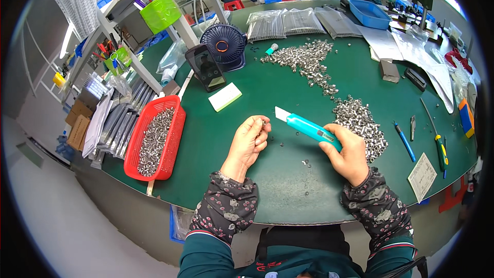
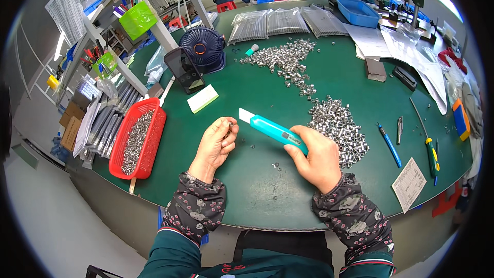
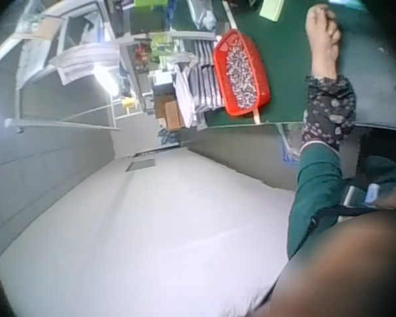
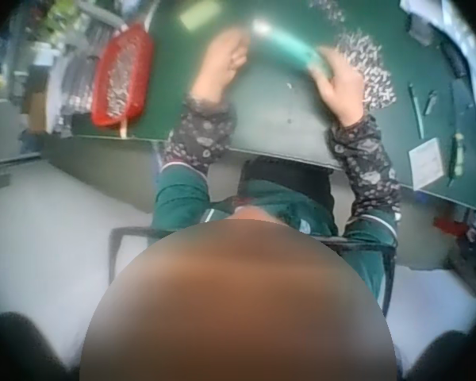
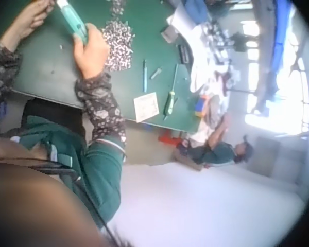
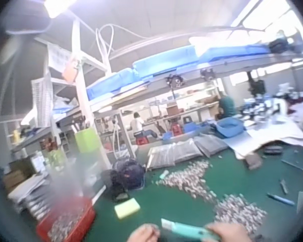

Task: Scraping small metal parts with a utility knife to remove imperfections or residue at a workbench.

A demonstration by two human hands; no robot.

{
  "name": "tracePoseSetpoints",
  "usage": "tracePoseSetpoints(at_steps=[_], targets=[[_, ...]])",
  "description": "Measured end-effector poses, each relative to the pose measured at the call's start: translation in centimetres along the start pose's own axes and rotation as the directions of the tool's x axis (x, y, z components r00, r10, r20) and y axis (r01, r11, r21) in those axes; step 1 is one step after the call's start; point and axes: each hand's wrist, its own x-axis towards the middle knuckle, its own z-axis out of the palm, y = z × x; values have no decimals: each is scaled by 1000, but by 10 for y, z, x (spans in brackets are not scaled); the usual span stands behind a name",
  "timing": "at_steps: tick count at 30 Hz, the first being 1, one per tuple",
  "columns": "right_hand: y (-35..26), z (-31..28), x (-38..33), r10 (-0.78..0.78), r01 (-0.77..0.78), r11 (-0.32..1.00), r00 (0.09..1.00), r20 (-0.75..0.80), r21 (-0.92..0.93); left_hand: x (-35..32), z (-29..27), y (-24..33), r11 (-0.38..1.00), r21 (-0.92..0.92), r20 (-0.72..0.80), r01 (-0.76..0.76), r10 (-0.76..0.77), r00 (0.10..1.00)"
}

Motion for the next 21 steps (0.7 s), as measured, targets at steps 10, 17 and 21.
tracePoseSetpoints(at_steps=[10,17,21], targets=[[1,1,-1,84,-85,996,985,154,-2,-1,4,4,1000,-11,0,-22,22,1000],[3,1,0,200,-226,972,941,274,66,0,0,2,998,27,-6,-49,49,999],[3,0,0,219,-254,963,931,294,87,0,4,1,995,69,7,-78,78,997]])
